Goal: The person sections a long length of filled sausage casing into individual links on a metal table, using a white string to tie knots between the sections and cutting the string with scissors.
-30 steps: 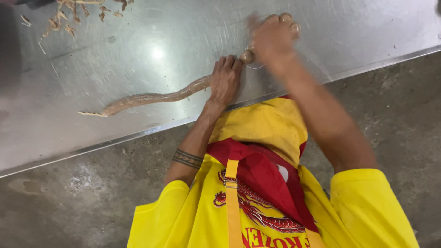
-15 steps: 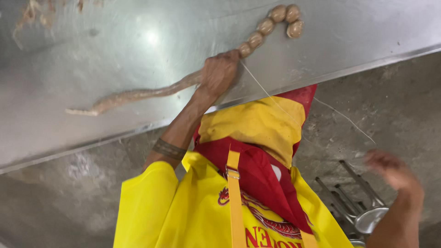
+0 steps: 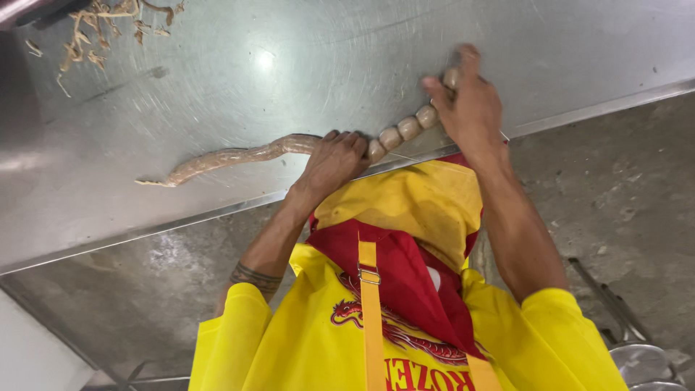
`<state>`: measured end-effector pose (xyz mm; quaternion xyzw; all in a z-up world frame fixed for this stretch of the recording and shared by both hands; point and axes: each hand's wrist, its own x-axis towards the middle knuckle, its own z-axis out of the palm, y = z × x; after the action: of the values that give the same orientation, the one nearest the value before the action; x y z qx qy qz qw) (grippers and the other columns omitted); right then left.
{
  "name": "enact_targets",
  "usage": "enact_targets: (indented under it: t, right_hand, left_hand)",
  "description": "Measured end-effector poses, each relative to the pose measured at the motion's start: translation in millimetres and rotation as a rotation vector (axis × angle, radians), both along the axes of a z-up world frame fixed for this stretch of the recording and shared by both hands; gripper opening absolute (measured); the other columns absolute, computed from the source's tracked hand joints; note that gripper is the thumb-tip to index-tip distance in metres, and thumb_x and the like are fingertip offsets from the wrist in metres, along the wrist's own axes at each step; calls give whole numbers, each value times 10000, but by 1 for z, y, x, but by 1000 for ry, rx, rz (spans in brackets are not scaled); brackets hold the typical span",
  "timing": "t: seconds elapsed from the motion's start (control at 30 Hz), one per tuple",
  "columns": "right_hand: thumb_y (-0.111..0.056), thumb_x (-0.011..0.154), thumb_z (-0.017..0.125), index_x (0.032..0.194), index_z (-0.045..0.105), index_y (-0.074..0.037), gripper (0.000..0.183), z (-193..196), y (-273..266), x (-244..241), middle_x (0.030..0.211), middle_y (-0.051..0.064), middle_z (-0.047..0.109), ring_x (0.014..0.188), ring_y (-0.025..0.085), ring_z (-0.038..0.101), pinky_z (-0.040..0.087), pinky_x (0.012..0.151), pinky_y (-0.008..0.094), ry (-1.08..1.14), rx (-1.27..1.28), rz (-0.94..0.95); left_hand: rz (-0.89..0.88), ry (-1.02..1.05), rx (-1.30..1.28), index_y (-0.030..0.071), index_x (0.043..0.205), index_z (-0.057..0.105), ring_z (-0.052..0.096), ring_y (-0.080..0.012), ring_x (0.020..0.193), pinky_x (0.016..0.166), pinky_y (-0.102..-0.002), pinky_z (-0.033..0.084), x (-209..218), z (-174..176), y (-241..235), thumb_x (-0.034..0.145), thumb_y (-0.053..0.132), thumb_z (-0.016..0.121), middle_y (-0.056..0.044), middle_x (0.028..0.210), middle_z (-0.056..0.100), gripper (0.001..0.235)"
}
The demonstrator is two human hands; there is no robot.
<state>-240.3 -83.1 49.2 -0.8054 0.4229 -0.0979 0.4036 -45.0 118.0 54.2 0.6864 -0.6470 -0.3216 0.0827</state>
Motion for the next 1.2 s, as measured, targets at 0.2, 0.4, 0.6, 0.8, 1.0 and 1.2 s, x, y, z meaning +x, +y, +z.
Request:
enact_targets:
  t: [0.2, 0.4, 0.6, 0.8, 1.0, 1.2]
  right_hand:
    - [-256, 1104, 739, 1060, 686, -26, 240, -9, -82, 28, 907, 187, 737, 821, 399, 719, 542, 715, 491, 147, -331, -26]
    - [-22, 895, 567, 1224, 610, 13, 333, 12, -126, -29, 1201, 206, 617, 1056, 379, 619, 517, 833, 448, -59, -124, 18]
    - [-93, 779, 796, 1187, 717, -41, 419, 1, -87, -53, 1277, 180, 575, 1235, 347, 547, 520, 962, 434, -12, -409, 373]
    - [-311, 1160, 628, 1083, 699, -33, 297, -19, -123, -34, 815, 143, 636, 737, 304, 655, 516, 697, 443, -8, -62, -58]
    - [-420, 1051, 720, 1248, 598, -23, 459, -19, -112, -13, 759, 118, 686, 693, 364, 688, 525, 600, 471, -26, -162, -133]
    - [-218, 1029, 762, 1244, 569, -103, 310, -45, -104, 9, 847, 109, 746, 769, 358, 727, 532, 665, 490, 200, -511, -136]
  left_hand:
    - [192, -2, -237, 14, 1008, 629, 648, -341, 955, 867, -480, 501, 7, -20, -56, 1029, 179, 619, -151, 1038, 649, 167]
    - [287, 160, -289, 4, 1008, 626, 642, -371, 906, 813, -470, 528, 18, -9, -87, 964, 147, 624, -161, 1013, 624, 150]
    - [374, 170, -174, -3, 969, 647, 657, -392, 852, 751, -472, 512, 16, -13, -77, 995, 117, 613, -173, 961, 671, 127]
    - [520, 577, 87, -5, 958, 642, 694, -358, 845, 793, -421, 553, 40, -11, -124, 1050, 132, 492, -176, 884, 702, 223]
    - [472, 149, -183, -18, 996, 626, 687, -368, 842, 754, -452, 537, 28, -17, -146, 1024, 158, 566, -198, 992, 678, 188]
    - [277, -228, -338, 16, 1117, 589, 601, -349, 1027, 878, -471, 501, 22, -39, -128, 977, 77, 572, -161, 1121, 591, 154]
